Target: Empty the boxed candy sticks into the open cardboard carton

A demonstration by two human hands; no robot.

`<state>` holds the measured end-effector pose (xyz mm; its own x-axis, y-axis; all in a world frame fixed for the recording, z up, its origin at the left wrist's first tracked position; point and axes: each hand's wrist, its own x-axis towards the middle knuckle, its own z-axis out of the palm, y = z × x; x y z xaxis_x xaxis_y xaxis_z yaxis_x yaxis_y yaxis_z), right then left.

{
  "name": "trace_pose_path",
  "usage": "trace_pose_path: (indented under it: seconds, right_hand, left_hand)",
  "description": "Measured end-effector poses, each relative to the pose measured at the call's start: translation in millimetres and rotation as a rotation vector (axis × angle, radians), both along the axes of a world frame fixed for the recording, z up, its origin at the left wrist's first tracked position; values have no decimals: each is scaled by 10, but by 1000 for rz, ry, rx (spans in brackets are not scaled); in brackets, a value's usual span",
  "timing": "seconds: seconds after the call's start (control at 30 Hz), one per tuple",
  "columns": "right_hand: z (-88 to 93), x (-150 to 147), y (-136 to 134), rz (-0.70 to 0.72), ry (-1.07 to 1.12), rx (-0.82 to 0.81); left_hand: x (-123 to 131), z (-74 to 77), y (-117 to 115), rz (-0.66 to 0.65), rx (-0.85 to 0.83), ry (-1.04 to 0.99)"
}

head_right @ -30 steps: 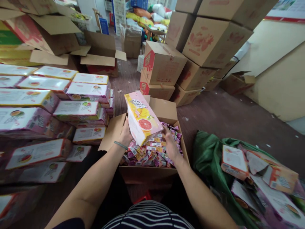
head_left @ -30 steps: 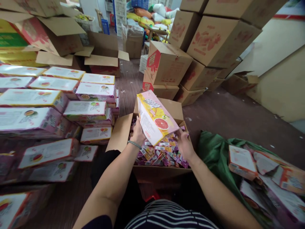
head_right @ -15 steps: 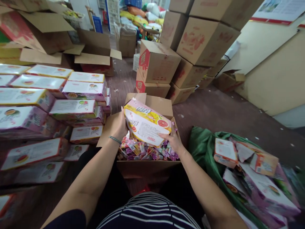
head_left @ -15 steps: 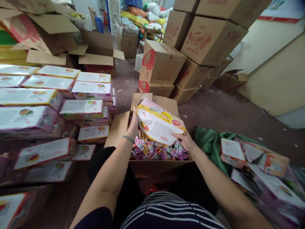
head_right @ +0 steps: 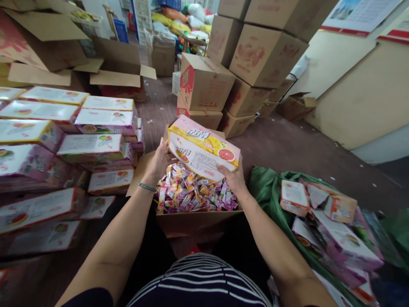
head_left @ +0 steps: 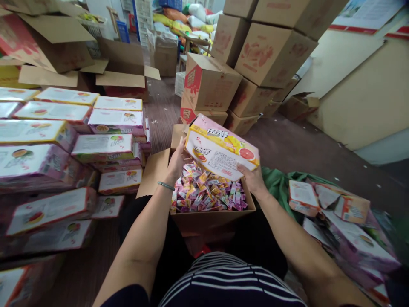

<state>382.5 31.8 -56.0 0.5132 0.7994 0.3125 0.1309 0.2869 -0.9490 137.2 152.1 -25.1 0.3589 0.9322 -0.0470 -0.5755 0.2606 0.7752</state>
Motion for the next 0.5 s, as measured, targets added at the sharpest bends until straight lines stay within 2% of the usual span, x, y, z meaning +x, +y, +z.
trace_pose_path:
  seconds: [0.1, 0.2, 0.33, 0.43, 0.5]
  right_hand:
    - [-136, 23, -36, 5, 241, -23]
    - [-253, 113, -156, 10, 515, -36]
    - [-338, 372, -463, 208, 848, -168]
    - [-386, 555, -794, 332, 1024, -250]
    - [-401, 640, -1046, 319, 1093, -219]
  left_hand:
    - [7, -55, 5, -47, 6, 80]
    - [7, -158, 53, -4, 51, 266]
    - [10, -228, 119, 39, 239, 773]
    - [45, -256, 128, -101, 446, 1217]
    - [69, -306, 122, -193, 565, 1401]
